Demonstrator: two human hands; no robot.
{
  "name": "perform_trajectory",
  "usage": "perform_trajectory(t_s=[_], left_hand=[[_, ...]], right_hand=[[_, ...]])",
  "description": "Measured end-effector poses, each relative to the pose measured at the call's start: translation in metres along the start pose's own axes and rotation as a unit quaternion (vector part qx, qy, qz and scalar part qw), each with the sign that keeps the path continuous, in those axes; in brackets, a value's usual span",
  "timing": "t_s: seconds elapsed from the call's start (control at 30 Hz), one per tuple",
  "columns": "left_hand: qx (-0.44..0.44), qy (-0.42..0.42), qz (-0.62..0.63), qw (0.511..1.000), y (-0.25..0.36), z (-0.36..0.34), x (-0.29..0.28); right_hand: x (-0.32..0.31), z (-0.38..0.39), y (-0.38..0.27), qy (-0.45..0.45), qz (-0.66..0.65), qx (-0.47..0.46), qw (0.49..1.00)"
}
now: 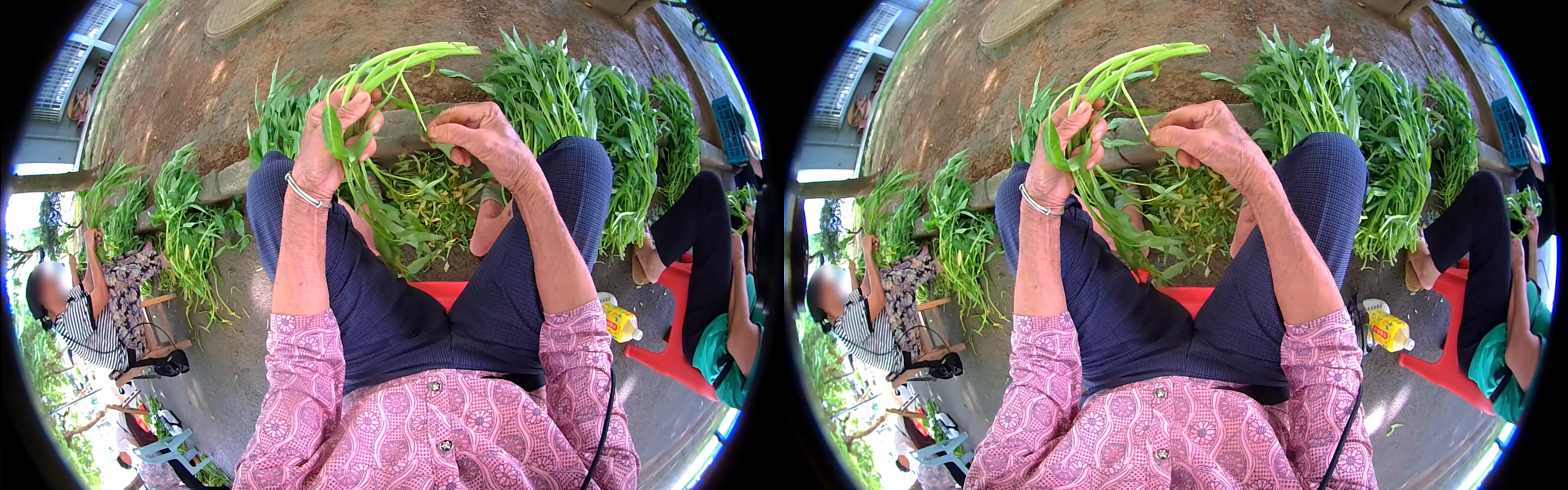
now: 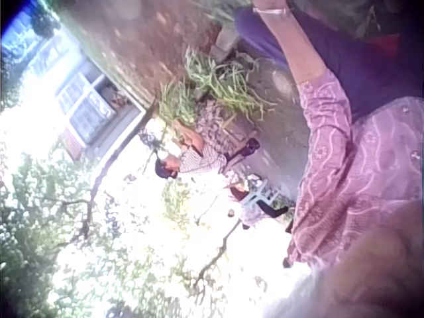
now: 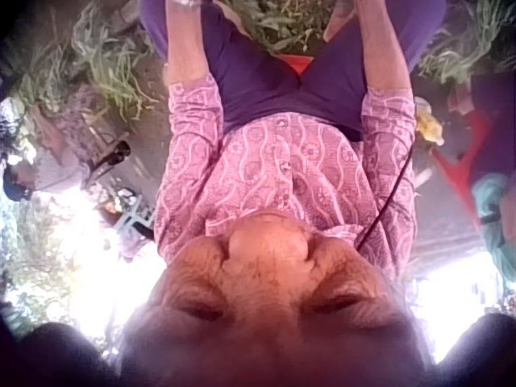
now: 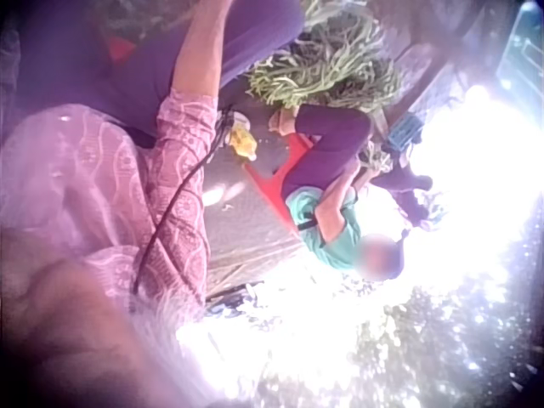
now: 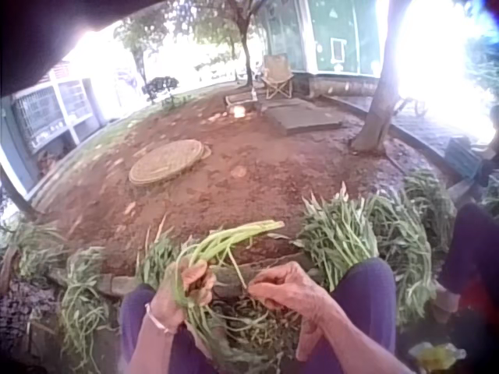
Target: The person picks leaves and stems from bunches of green vegetables by hand, placing the prepared parts into a pile next to them and dropping waste onto the ground.
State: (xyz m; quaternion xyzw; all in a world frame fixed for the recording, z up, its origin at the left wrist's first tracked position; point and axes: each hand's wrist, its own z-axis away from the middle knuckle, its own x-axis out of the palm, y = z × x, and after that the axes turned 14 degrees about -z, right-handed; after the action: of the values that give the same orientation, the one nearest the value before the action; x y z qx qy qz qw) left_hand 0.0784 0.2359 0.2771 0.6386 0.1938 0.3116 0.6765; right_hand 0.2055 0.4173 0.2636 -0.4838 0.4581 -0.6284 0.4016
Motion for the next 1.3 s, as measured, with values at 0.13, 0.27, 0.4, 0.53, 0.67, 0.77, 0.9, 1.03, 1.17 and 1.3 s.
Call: perform_trajectory(t_s=[0.13,0.27,0.4,0.53,0.67,0.77,0.9,1.03,1.17,1.3], left_hand=[[-0.002,0.022,-0.016,1.0,0.0,0.002,0.005],[0.012,0.023,0.0,1.0,0.0,0.002,0.004],[0.023,0.033,0.017,0.999,-0.003,0.0,0.003],[0.018,0.034,0.014,0.999,-0.003,-0.001,0.004],[0.011,0.037,0.015,0.999,-0.004,-0.001,0.003],[0.009,0.038,0.013,0.999,-0.005,-0.001,0.003],[0.006,0.038,0.003,0.999,-0.005,-0.002,0.003],[0.001,0.029,0.002,1.0,-0.005,-0.002,0.001],[-0.001,0.022,0.006,1.0,-0.004,-0.002,0.002],[0.002,0.019,-0.002,1.0,-0.004,0.0,0.002]], right_hand=[[0.003,-0.001,0.0,0.02,0.017,-0.004,1.0],[0.004,-0.004,0.008,0.1,0.013,-0.06,0.993],[0.01,-0.007,0.016,0.198,-0.043,-0.115,0.972],[0.015,-0.01,0.021,0.285,-0.055,-0.185,0.939],[0.018,-0.008,0.019,0.33,-0.041,-0.223,0.916],[0.014,-0.007,0.018,0.339,-0.069,-0.212,0.914],[0.006,-0.006,0.02,0.335,-0.106,-0.212,0.912],[0.001,-0.006,0.018,0.31,-0.113,-0.209,0.921],[-0.002,-0.01,0.02,0.249,-0.128,-0.175,0.944],[-0.001,-0.011,0.019,0.221,-0.134,-0.188,0.947]])
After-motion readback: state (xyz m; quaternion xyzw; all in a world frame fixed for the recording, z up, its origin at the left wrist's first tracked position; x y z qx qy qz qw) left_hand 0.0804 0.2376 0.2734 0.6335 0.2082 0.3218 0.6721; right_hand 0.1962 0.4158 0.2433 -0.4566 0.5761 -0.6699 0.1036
